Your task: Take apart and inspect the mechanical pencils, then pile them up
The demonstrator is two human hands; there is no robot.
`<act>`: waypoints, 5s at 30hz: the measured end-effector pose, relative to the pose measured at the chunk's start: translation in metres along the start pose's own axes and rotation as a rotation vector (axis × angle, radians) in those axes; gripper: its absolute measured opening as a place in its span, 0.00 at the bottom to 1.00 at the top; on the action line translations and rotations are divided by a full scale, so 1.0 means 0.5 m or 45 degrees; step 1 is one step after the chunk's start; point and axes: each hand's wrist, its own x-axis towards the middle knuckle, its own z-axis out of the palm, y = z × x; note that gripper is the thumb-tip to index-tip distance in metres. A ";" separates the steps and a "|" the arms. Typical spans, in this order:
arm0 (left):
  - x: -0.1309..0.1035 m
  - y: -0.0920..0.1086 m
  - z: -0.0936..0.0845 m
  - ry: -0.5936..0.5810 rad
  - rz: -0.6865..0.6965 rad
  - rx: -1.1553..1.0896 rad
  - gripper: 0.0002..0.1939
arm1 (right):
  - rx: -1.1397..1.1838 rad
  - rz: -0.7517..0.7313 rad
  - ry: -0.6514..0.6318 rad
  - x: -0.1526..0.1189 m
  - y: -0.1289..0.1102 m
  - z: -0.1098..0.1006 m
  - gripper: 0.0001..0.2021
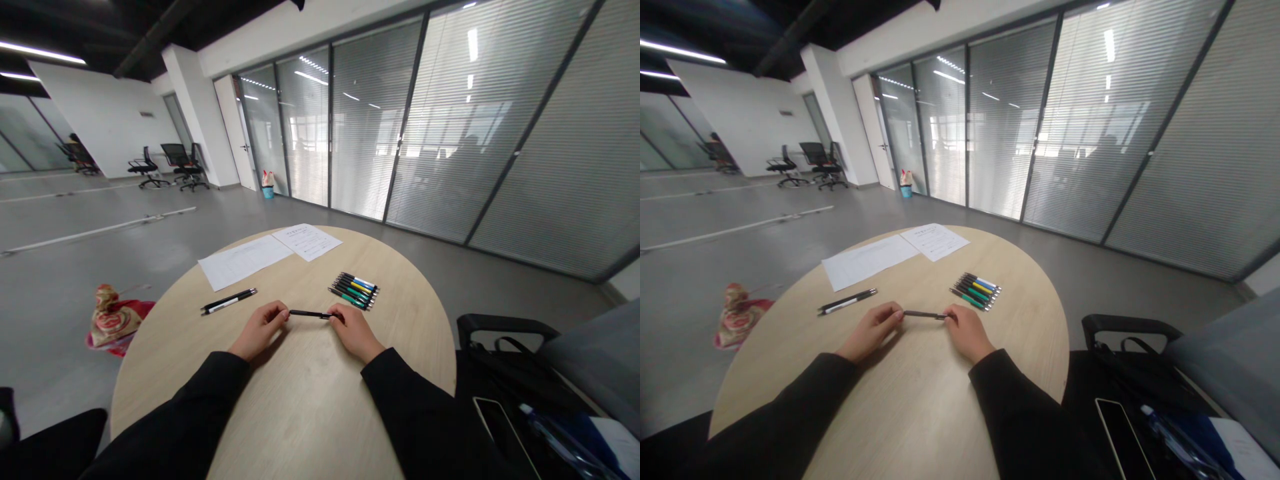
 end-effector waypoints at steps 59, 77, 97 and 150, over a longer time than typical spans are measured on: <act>0.013 -0.037 -0.035 -0.016 0.152 1.319 0.11 | -0.021 0.068 0.157 0.005 0.017 0.008 0.06; 0.006 -0.045 -0.022 0.165 0.286 0.988 0.10 | 0.027 0.012 0.129 0.003 0.011 0.005 0.07; 0.001 -0.025 -0.015 0.058 0.345 0.884 0.08 | -0.012 -0.007 0.088 0.003 0.007 0.001 0.07; -0.003 -0.001 0.001 0.052 0.285 0.523 0.09 | -0.037 -0.025 0.061 0.003 0.014 0.008 0.07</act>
